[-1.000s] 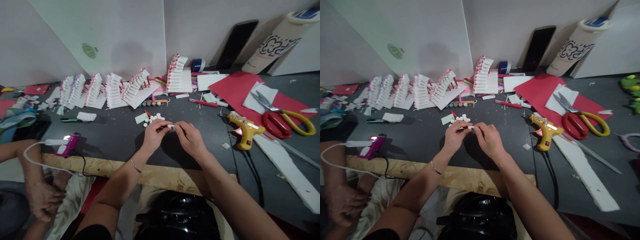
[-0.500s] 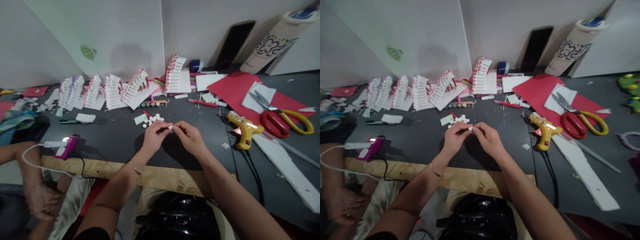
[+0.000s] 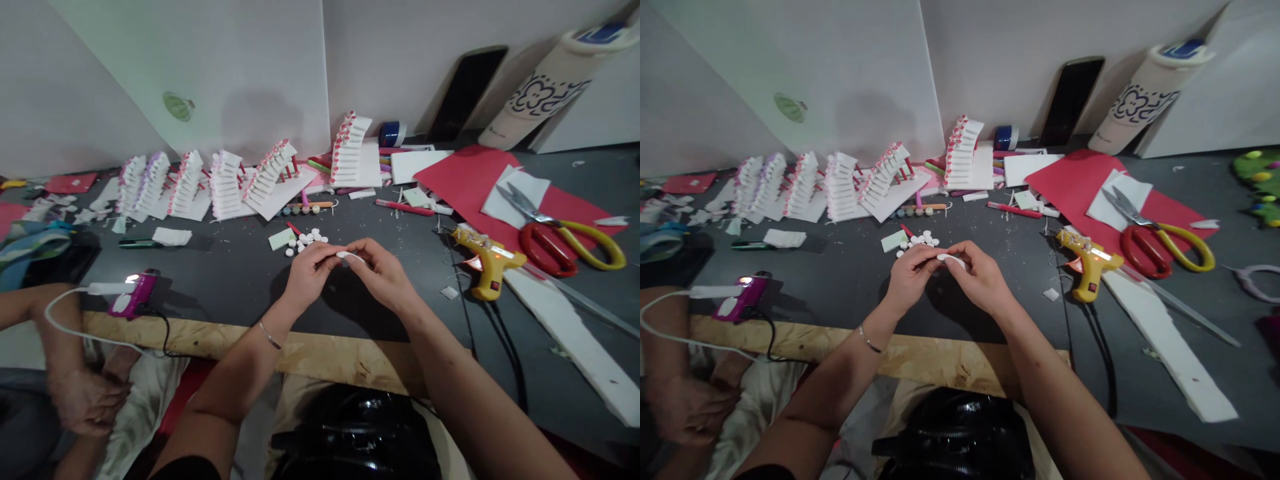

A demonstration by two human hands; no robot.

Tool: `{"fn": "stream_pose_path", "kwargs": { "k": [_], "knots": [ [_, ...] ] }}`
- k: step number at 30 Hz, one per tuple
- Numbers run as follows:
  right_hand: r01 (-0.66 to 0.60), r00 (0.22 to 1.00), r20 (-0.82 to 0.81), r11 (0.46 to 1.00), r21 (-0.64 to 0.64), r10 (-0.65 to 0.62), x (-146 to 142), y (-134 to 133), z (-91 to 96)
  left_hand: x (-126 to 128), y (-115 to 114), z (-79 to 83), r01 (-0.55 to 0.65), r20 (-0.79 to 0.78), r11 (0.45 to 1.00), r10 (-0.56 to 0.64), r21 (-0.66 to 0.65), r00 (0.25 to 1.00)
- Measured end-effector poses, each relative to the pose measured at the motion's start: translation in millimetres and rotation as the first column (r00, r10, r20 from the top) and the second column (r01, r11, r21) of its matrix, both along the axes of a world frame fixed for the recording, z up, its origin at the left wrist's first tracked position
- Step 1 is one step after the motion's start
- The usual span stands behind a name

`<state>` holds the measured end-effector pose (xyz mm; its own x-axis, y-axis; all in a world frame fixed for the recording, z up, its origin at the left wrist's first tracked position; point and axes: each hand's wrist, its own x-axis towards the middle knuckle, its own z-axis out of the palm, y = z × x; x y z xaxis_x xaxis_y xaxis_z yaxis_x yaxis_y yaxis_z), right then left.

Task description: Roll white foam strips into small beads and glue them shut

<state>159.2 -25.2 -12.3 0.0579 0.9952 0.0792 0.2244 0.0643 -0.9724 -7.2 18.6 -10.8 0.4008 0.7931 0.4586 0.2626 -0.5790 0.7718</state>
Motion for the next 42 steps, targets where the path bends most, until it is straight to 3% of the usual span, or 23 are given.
{"fn": "stream_pose_path", "kwargs": {
  "k": [4, 8, 13, 16, 18, 21, 25, 27, 32, 37, 42],
  "knots": [
    [-0.003, 0.999, 0.055, 1.000, 0.028, 0.002, 1.7, -2.3, 2.3, 0.7, -1.3, -1.3, -0.014, 0.055, 0.996, 0.019, -0.094, 0.998],
    [0.005, 0.960, 0.272, 0.978, 0.208, -0.062, 3.8, -3.1, 5.0, 2.8, -3.8, -1.2, 0.021, 0.146, 0.976, 0.011, -0.215, 0.989],
    [-0.029, 0.850, 0.461, 0.853, 0.521, -0.253, 4.8, 0.8, -1.6, 6.4, -6.3, -1.2, 0.036, 0.203, 0.957, 0.024, -0.289, 0.979],
    [-0.104, 0.793, 0.531, 0.792, 0.601, -0.298, 4.4, 2.6, -2.2, 7.6, -6.8, -4.0, 0.035, 0.232, 0.943, 0.045, -0.330, 0.972],
    [-0.117, 0.788, 0.541, 0.792, 0.599, -0.292, 3.5, 2.0, 0.3, 8.1, -7.2, -6.3, 0.021, 0.245, 0.937, 0.070, -0.350, 0.967],
    [-0.063, 0.850, 0.470, 0.842, 0.536, -0.236, 1.4, -1.2, 4.4, 8.4, -8.3, -7.6, -0.005, 0.247, 0.943, 0.093, -0.332, 0.965],
    [0.060, 0.932, 0.323, 0.948, 0.312, -0.165, -0.9, -4.4, 5.3, 8.6, -10.7, -4.8, -0.035, 0.216, 0.967, 0.091, -0.251, 0.972],
    [0.060, 0.947, 0.297, 0.976, 0.210, -0.122, -0.8, -4.7, 4.6, 8.4, -11.9, -3.5, -0.043, 0.201, 0.974, 0.089, -0.223, 0.976],
    [-0.003, 0.940, 0.337, 0.989, 0.151, -0.049, -0.4, -4.1, 4.3, 7.9, -13.7, -3.3, -0.080, 0.157, 0.986, 0.103, -0.143, 0.982],
    [0.047, 0.941, 0.319, 0.979, 0.199, -0.110, -7.2, -3.5, 1.5, 10.6, -15.1, -6.2, -0.175, 0.079, 0.985, 0.175, -0.009, 0.981],
    [0.115, 0.943, 0.286, 0.974, 0.195, -0.169, -7.6, -4.2, 0.4, 11.2, -14.7, -8.2, -0.106, 0.078, 0.994, 0.103, 0.034, 0.992]
  ]
}}
